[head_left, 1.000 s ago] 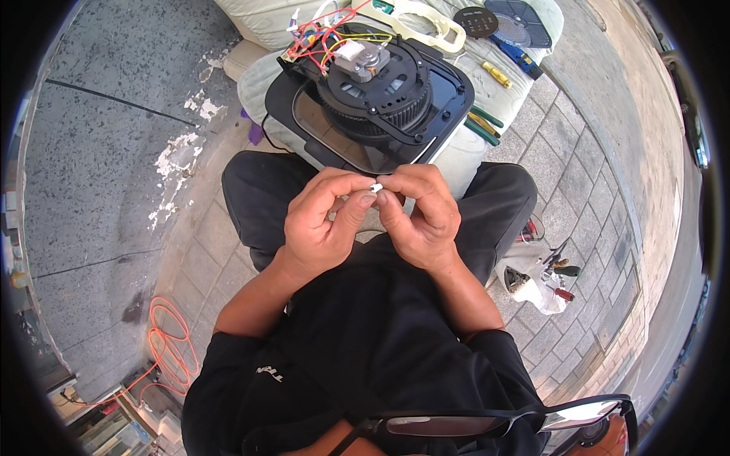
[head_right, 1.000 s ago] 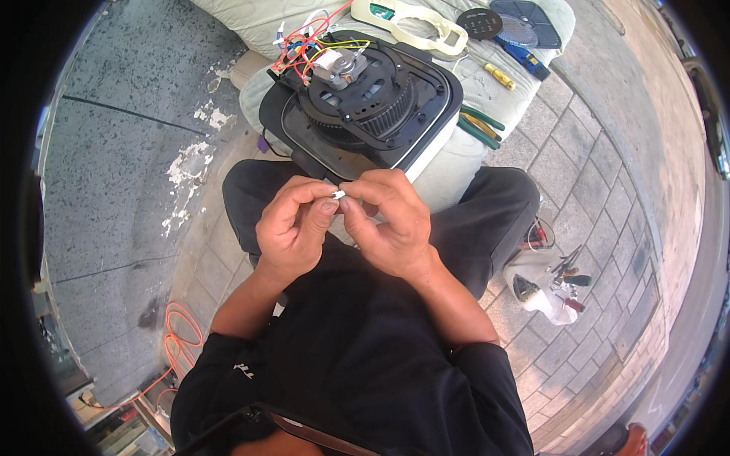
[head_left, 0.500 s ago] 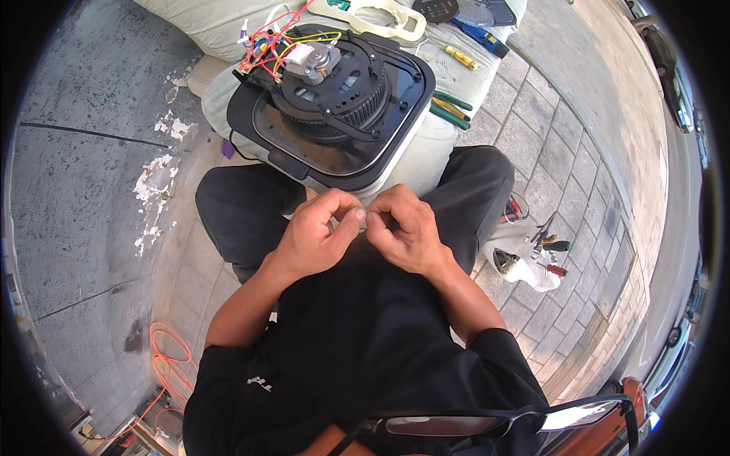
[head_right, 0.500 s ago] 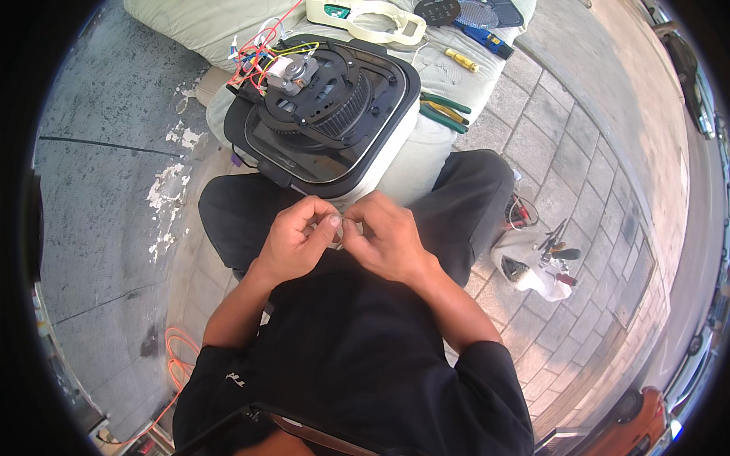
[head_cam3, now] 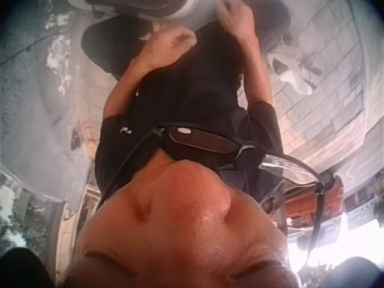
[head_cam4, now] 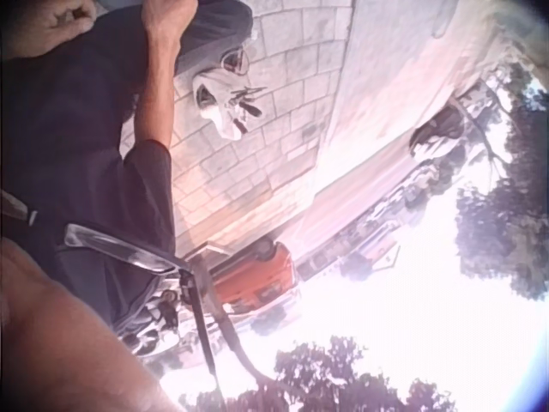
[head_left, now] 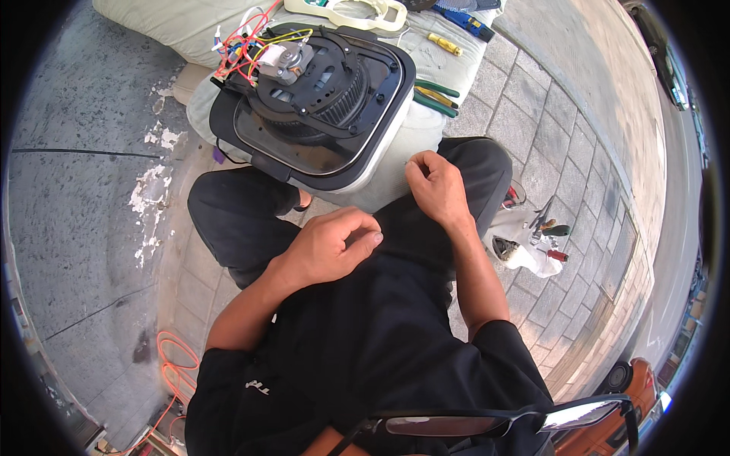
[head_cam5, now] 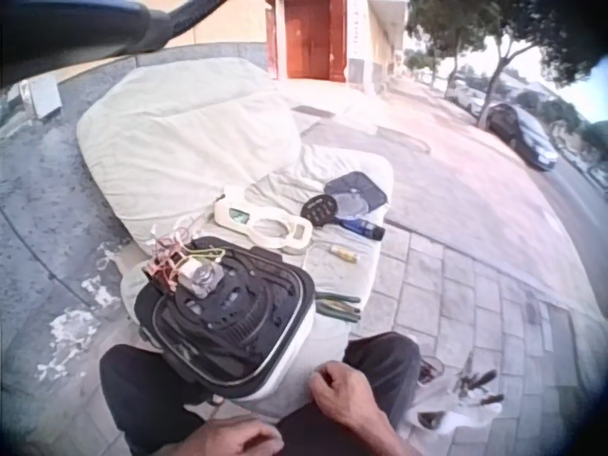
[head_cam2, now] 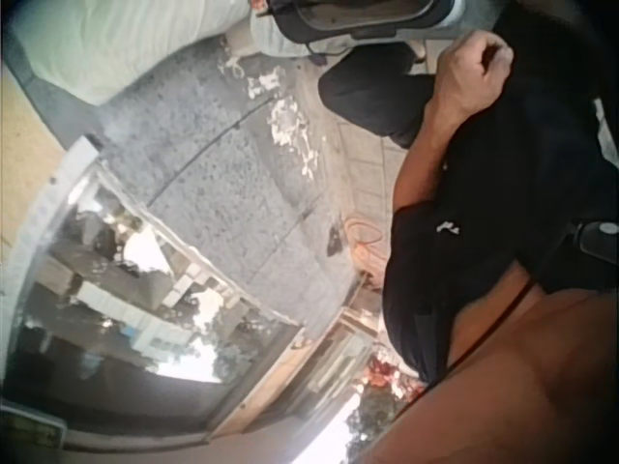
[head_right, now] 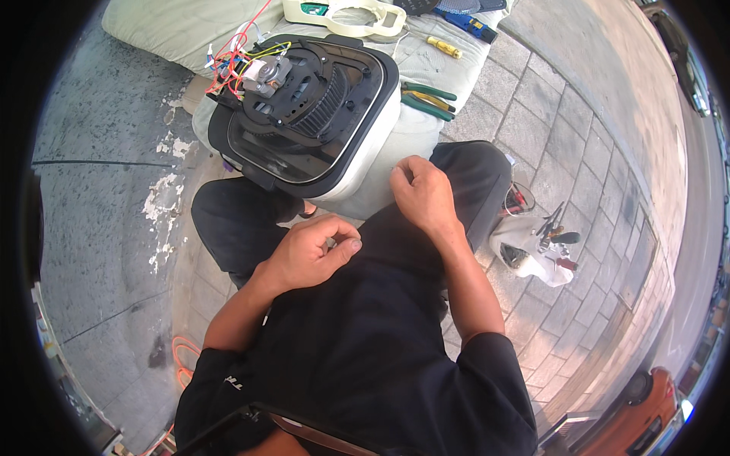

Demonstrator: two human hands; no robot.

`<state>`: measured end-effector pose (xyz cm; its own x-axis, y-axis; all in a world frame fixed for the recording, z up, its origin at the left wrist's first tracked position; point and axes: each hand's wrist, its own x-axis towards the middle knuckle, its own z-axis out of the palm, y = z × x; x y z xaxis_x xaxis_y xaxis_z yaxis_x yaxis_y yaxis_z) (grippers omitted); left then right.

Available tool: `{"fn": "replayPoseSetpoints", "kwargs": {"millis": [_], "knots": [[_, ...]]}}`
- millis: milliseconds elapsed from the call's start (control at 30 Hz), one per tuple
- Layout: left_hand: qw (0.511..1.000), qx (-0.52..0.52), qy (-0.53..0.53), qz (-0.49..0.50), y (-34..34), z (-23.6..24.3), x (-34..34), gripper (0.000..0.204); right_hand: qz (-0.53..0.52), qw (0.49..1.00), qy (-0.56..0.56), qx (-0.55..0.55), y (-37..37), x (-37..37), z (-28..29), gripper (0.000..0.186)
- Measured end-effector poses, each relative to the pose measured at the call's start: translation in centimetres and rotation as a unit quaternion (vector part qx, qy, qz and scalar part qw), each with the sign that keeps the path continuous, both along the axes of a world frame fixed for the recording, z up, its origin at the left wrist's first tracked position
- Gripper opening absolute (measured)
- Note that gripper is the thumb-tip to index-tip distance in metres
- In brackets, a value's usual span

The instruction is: The person disassembles a rice cooker, removes the inner pot and lid, and works on the internal wiring and control panel. They use a screwdriver and a soldering iron to adjust components and then reassemble the appliance.

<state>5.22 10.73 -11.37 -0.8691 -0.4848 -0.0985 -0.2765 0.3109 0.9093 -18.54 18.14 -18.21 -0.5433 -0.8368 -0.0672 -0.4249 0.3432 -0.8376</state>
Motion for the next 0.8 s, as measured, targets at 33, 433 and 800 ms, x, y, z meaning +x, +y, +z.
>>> {"fn": "replayPoseSetpoints", "kwargs": {"millis": [33,433,800], "knots": [[1.0,-0.004,-0.016,-0.014,0.0,0.3,-0.2,0.016,0.012,1.0,0.016,0.014,-0.6,-0.4,-0.5,0.025],[0.991,-0.083,-0.022,-0.099,0.4,-0.6,-0.7,0.015,-0.012,0.999,-0.025,0.044,-1.5,-0.6,-1.6,0.027],[0.937,-0.268,0.203,-0.093,3.9,-2.9,-8.4,0.045,-0.292,0.792,-0.527,-0.099,0.1,1.3,1.4,0.032]]}}
